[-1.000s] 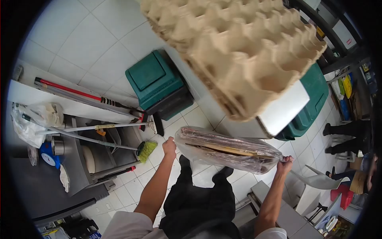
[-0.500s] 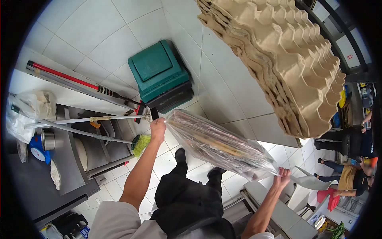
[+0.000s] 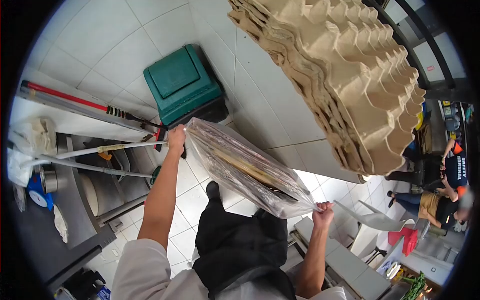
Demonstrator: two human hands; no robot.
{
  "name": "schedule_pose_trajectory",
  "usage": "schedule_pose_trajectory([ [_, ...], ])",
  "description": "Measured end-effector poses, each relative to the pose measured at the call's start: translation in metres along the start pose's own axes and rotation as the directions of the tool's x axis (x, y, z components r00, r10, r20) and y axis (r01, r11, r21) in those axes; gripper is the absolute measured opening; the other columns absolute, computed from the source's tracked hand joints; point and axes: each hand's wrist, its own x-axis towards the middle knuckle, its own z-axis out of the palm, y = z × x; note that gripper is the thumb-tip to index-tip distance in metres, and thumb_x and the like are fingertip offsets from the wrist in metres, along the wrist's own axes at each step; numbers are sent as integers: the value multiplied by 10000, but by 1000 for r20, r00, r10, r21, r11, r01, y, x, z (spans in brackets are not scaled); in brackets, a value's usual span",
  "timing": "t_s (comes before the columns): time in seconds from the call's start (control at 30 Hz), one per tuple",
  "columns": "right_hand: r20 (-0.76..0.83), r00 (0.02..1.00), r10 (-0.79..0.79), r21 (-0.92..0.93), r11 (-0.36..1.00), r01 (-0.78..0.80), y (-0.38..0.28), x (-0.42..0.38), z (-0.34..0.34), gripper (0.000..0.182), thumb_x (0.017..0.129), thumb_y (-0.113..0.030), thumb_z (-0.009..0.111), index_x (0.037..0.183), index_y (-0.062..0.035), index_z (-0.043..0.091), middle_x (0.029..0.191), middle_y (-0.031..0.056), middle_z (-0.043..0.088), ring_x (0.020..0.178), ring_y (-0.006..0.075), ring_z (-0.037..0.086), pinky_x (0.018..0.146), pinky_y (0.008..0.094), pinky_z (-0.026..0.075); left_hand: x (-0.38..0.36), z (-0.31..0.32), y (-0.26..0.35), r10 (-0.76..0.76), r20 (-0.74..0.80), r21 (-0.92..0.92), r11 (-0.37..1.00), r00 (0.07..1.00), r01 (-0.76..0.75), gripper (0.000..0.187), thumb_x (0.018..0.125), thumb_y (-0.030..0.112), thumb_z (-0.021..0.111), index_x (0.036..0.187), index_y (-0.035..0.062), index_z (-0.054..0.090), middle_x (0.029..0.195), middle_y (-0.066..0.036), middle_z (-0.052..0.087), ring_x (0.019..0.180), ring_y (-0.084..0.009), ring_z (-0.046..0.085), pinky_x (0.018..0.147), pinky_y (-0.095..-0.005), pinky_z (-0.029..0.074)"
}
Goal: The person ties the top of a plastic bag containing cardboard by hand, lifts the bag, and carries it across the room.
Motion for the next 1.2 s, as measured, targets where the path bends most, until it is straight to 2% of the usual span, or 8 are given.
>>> schedule_pose_trajectory([
  [0.2, 22, 968, 251, -130, 961, -246, -8, 38, -4, 323, 888, -267, 355, 605, -113, 382, 494, -27, 271, 439, 93, 246, 408, 217, 221, -14, 5, -49, 382, 14, 578, 751, 924, -319, 427, 738, 414, 516, 840, 3, 569, 744, -158, 596, 652, -259, 573, 618, -360, 441],
  [0.27, 97, 915, 391, -248, 900, -359, -16, 23, 6, 295, 877, -241, 389, 612, -111, 384, 496, -34, 262, 431, 92, 227, 406, 223, 207, -85, 27, -61, 31, -121, 695, 716, 992, 63, 661, 723, 612, 429, 981, 12, 533, 912, -201, 583, 903, -334, 552, 789, -400, 416],
  [0.3, 165, 884, 438, -304, 875, -376, -12, 21, 19, 284, 873, -232, 400, 617, -109, 384, 496, -36, 257, 428, 92, 215, 406, 225, 202, -79, 25, -128, 213, 180, 801, 535, 960, -269, 718, 715, 659, 385, 959, 7, 560, 885, -200, 588, 897, -339, 550, 774, -398, 417],
  [0.33, 188, 870, 456, -360, 856, -371, -9, 21, 25, 284, 872, -229, 403, 616, -109, 379, 496, -37, 255, 425, 93, 207, 407, 226, 198, -170, 58, -65, -92, 163, 579, 815, 982, -20, 797, 703, 708, 317, 919, -10, 587, 877, -214, 584, 912, -348, 539, 774, -397, 412],
  [0.47, 275, 784, 557, -505, 778, -375, -5, 16, 34, 275, 868, -204, 414, 612, -116, 366, 500, -40, 247, 427, 92, 206, 416, 229, 199, -275, 129, -118, -468, 242, 483, 818, 850, 313, 939, 594, 808, 316, 769, -75, 581, 712, -192, 582, 728, -277, 590, 631, -370, 459],
  [0.6, 274, 776, 568, -577, 743, -339, -3, 19, 19, 194, 837, -75, 372, 649, -124, 375, 549, -37, 304, 453, 71, 241, 394, 215, 197, -324, 181, -142, -640, 358, 373, 766, 680, 524, 903, 577, 797, 377, 840, -51, 545, 788, -117, 591, 605, -201, 589, 485, -294, 468],
  [0.9, 230, 876, 425, -641, 743, -192, -26, 22, -21, 237, 902, -220, 333, 703, -109, 398, 577, -29, 345, 471, 88, 268, 473, 220, 272, -334, 214, -178, -277, 203, 779, 627, 939, 16, 576, 692, 533, 519, 827, -20, 607, 827, -227, 595, 806, -315, 593, 741, -360, 453],
  [1.2, 277, 790, 547, -707, 673, -218, -29, 56, 9, 315, 892, -232, 356, 605, -104, 383, 501, -22, 261, 454, 111, 247, 473, 250, 270, -329, 230, -180, -78, 229, 399, 917, 970, -21, 368, 794, 272, 386, 889, -43, 549, 900, -286, 526, 886, -411, 500, 787, -448, 385],
])
